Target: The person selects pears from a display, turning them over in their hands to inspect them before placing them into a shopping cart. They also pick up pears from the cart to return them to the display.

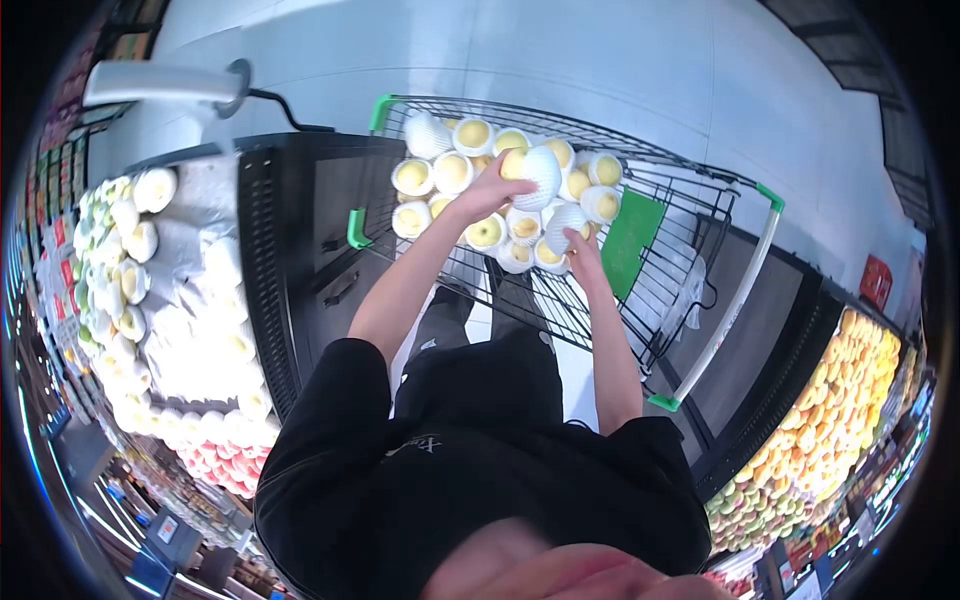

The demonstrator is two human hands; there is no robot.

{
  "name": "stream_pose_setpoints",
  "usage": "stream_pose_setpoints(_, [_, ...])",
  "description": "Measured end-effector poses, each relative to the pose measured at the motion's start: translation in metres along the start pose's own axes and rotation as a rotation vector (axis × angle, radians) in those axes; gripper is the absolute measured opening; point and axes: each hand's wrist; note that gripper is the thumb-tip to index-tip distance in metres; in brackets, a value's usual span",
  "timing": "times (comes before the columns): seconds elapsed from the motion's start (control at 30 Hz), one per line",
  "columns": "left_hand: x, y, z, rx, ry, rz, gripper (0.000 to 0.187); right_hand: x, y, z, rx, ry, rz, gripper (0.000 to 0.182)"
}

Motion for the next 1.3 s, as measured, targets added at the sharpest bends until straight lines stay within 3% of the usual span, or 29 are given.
stream_pose_setpoints(0.03, [0.021, 0.017, 0.009, 0.168, -0.024, -0.046, 0.083, 0.007, -0.014, -0.013, -0.155, -0.080, -0.008, 0.076])
stream_pose_setpoints(0.07, [0.048, 0.030, 0.017, 0.336, -0.049, -0.100, 0.084, -0.002, -0.016, -0.018, -0.278, -0.297, -0.040, 0.071])
stream_pose_setpoints(0.13, [0.105, 0.052, 0.033, 0.627, -0.149, -0.189, 0.089, 0.019, -0.050, -0.057, -0.370, -0.506, -0.065, 0.078])
stream_pose_setpoints(0.23, [0.202, 0.103, 0.042, 0.658, -0.188, -0.387, 0.109, 0.088, -0.109, -0.141, -0.451, -0.886, -0.067, 0.086])
stream_pose_setpoints(0.33, [0.284, 0.123, 0.052, 0.918, -0.386, -0.554, 0.116, 0.170, -0.138, -0.236, -0.532, -1.294, -0.172, 0.098])
stream_pose_setpoints(0.43, [0.373, 0.140, 0.047, 1.094, -0.556, -0.786, 0.104, 0.244, -0.134, -0.323, -0.545, -1.706, -0.446, 0.120])
stream_pose_setpoints(0.47, [0.399, 0.138, 0.054, 1.079, -0.522, -0.806, 0.088, 0.271, -0.125, -0.347, -0.543, -1.815, -0.528, 0.122])
stream_pose_setpoints(0.53, [0.444, 0.129, 0.064, 1.054, -0.626, -0.946, 0.106, 0.324, -0.099, -0.375, -0.524, -1.884, -0.637, 0.121])
stream_pose_setpoints(0.6, [0.491, 0.117, 0.065, 1.057, -0.651, -1.048, 0.101, 0.374, -0.072, -0.399, -0.501, -1.947, -0.755, 0.120])
stream_pose_setpoints(0.73, [0.572, 0.086, 0.055, 1.081, -0.620, -1.276, 0.084, 0.438, -0.015, -0.423, -0.424, -1.951, -1.075, 0.084])
stream_pose_setpoints(0.8, [0.596, 0.062, 0.062, 1.128, -0.667, -1.301, 0.084, 0.472, 0.011, -0.429, -0.386, -1.972, -1.186, 0.062])
stream_pose_setpoints(1.03, [0.678, 0.020, 0.083, 1.131, -0.733, -1.329, 0.084, 0.523, 0.091, -0.448, -0.327, -1.969, -1.410, 0.061])
stream_pose_setpoints(1.13, [0.694, -0.007, 0.093, 1.134, -0.491, -1.343, 0.059, 0.539, 0.108, -0.453, -0.280, -1.994, -1.448, 0.062])
stream_pose_setpoints(1.23, [0.704, -0.007, 0.093, 1.110, -0.695, -1.431, 0.083, 0.544, 0.121, -0.456, -0.250, -1.985, -1.490, 0.062])
stream_pose_setpoints(1.3, [0.708, -0.014, 0.095, 1.117, -0.664, -1.440, 0.088, 0.546, 0.128, -0.456, -0.250, -1.958, -1.522, 0.063])
Point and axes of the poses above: each hand's wrist, its own x-axis away from the middle knuckle, its own z-axis out of the back of the hand, y = z × x, and after that the axes turned 5 degrees about y, right-handed
